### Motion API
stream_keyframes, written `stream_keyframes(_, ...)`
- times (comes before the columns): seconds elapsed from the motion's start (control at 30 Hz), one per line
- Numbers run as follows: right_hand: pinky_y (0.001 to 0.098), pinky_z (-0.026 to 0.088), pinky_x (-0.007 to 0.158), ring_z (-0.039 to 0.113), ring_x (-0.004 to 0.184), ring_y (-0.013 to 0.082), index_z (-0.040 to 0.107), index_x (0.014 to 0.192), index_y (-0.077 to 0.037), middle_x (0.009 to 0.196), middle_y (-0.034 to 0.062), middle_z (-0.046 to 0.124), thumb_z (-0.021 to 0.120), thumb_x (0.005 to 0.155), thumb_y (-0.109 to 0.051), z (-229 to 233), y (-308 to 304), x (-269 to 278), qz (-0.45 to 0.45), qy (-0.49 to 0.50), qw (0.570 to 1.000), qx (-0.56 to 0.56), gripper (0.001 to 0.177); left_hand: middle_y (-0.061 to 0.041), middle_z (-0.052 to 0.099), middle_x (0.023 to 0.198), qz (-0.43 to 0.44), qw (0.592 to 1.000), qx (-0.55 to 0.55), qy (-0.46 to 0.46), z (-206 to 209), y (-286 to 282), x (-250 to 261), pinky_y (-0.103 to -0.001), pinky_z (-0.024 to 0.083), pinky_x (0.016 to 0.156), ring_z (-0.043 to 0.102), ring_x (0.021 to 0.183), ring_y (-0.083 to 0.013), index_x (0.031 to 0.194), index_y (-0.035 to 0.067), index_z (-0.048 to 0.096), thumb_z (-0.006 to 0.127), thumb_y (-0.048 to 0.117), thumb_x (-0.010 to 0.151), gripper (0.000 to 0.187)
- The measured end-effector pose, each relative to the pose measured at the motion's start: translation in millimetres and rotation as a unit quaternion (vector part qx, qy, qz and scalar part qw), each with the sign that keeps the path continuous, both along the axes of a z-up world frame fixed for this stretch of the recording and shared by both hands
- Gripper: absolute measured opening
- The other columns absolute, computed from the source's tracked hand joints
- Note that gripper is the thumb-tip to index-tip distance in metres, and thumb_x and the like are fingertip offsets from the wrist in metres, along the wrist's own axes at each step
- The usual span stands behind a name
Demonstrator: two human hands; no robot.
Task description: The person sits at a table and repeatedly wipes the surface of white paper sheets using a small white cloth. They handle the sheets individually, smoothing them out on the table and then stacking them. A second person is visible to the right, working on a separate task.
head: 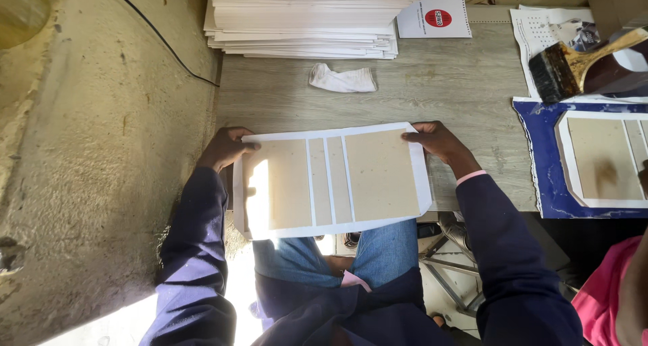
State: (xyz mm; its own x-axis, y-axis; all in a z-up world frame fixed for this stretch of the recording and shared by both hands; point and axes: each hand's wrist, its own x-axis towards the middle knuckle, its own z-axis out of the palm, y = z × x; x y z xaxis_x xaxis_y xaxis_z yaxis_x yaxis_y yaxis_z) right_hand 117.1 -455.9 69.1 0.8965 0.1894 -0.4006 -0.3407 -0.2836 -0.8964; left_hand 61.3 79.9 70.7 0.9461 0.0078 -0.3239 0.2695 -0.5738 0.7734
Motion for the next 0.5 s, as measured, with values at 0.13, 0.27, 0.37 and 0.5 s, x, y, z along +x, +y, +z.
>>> stream_keyframes(0.13,0.0288,0.064,0.061,0.074,0.068,0.0124,0.082,0.109,-0.007,0.084,0.0055,0.078,0.086,0.089,-0.011,11,0,-1,-0.003,-0.017,0.999,0.031,0.021,-0.001,0.079,0.087,0.000,0.991,0.126,-0.035,-38,6,27,-0.040,0.055,0.079,0.077,0.090,-0.0245,0.105,0.035,0.086,0.081,0.040,0.076,0.030)
stream_keyframes(0.27,0.0256,0.060,0.056,0.071,0.065,0.0107,0.078,0.104,-0.009,0.081,0.0009,0.076,0.089,0.086,-0.017,-33,-30,32,0.039,-0.022,0.999,-0.002,0.022,0.001,0.078,0.100,-0.049,0.967,0.239,-0.071,-58,0,42,-0.043,0.055,0.091,0.075,0.104,-0.0283,0.102,0.035,0.085,0.078,0.046,0.077,0.028)
stream_keyframes(0.37,0.0293,0.056,0.060,0.070,0.066,0.0134,0.082,0.098,-0.019,0.078,-0.0012,0.072,0.093,0.083,-0.030,-53,-29,51,0.073,-0.072,0.983,-0.152,0.022,0.001,0.079,0.107,-0.061,0.958,0.270,-0.075,-50,-9,45,-0.047,0.051,0.100,0.073,0.114,-0.0305,0.107,0.032,0.084,0.073,0.043,0.080,0.031)
stream_keyframes(0.5,0.0549,0.050,0.101,0.063,0.118,0.0328,0.076,0.110,-0.031,0.114,-0.0004,0.067,0.067,0.085,-0.046,-81,-6,65,0.200,-0.297,0.806,-0.472,0.031,-0.004,0.077,0.108,-0.083,0.941,0.311,-0.107,-35,-25,37,-0.052,0.046,0.103,0.069,0.115,-0.0358,0.107,0.028,0.082,0.074,0.049,0.075,0.039)
